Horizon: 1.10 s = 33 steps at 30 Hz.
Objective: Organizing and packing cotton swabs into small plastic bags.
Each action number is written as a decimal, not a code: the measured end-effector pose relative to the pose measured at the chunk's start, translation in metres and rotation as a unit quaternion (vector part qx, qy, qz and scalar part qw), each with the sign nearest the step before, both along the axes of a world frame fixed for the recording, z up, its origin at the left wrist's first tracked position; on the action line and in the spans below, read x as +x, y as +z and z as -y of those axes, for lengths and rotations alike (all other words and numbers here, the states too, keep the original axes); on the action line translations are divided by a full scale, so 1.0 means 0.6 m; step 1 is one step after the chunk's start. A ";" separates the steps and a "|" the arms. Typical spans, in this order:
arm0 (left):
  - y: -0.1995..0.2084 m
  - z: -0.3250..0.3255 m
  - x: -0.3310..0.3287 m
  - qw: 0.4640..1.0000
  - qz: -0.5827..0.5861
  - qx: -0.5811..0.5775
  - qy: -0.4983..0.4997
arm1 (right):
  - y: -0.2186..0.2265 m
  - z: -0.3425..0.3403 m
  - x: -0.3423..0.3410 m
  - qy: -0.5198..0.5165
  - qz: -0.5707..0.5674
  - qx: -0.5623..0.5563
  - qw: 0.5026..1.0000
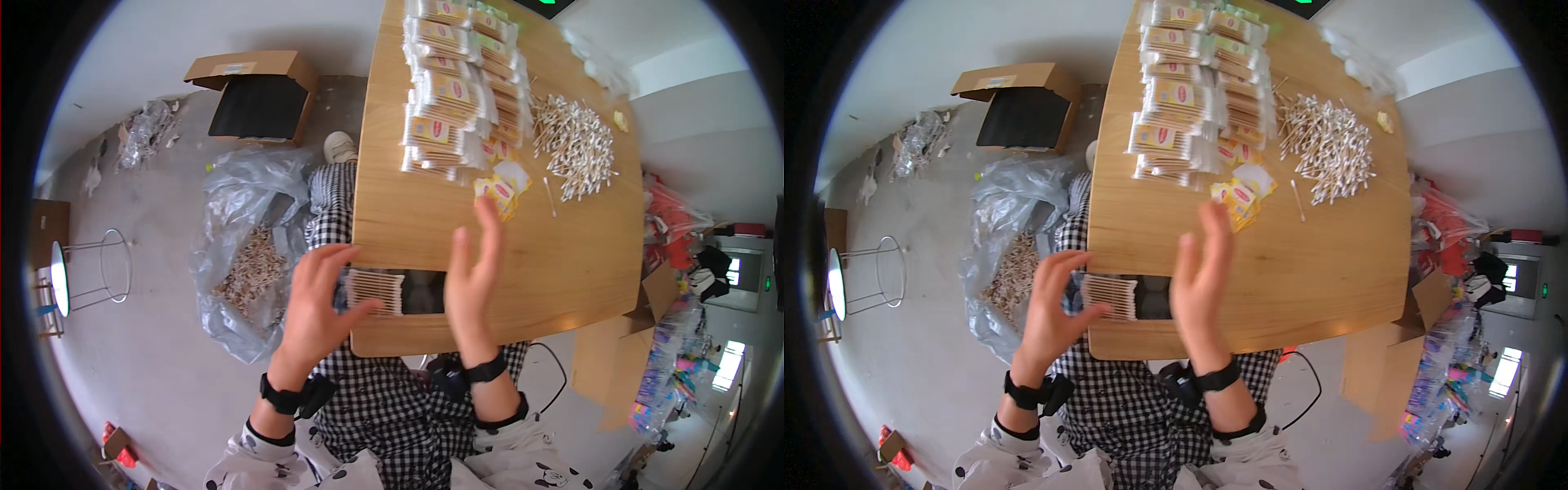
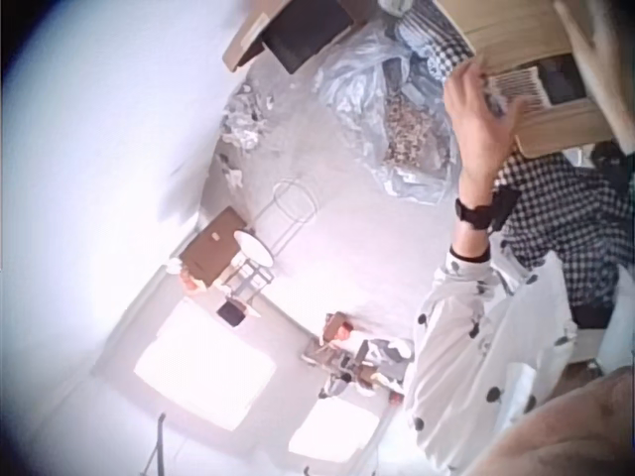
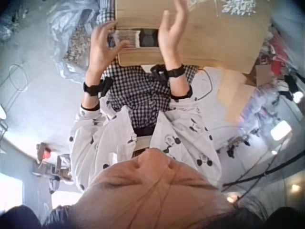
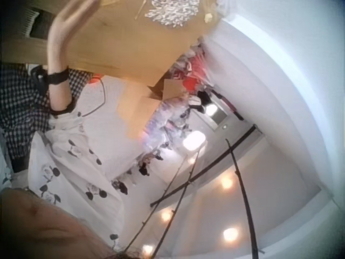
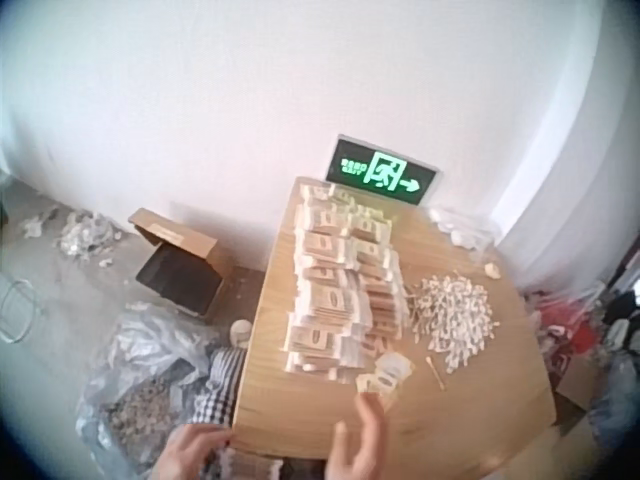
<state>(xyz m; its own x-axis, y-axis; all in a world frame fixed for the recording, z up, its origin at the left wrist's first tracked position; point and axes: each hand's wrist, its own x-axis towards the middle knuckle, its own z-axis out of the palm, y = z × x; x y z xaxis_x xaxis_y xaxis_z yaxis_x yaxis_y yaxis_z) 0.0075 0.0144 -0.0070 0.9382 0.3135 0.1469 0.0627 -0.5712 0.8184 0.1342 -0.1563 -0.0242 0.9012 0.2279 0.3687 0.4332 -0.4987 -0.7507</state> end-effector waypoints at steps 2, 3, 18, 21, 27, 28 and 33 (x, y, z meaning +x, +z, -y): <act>-0.008 -0.004 -0.001 0.999 -0.033 -0.019 0.033 | 0.004 0.056 0.076 -0.049 -0.022 -0.029 0.998; -0.007 -0.005 -0.002 0.995 -0.074 -0.025 0.066 | 0.002 0.072 0.103 -0.046 -0.020 -0.031 0.998; -0.010 0.019 0.002 0.992 -0.094 -0.026 0.082 | 0.028 0.125 0.229 0.061 -0.173 -0.133 0.974; -0.010 0.022 0.002 0.992 -0.093 -0.028 0.082 | 0.021 0.123 0.221 0.089 -0.131 -0.152 0.976; -0.010 0.023 0.000 0.991 -0.097 -0.031 0.087 | 0.011 0.126 0.234 0.104 -0.211 -0.142 0.961; -0.011 0.023 0.000 0.991 -0.098 -0.032 0.085 | 0.009 0.130 0.233 0.106 -0.214 -0.106 0.965; -0.004 0.019 -0.005 0.989 -0.106 -0.041 0.094 | 0.059 0.128 0.174 0.093 -0.253 -0.062 0.961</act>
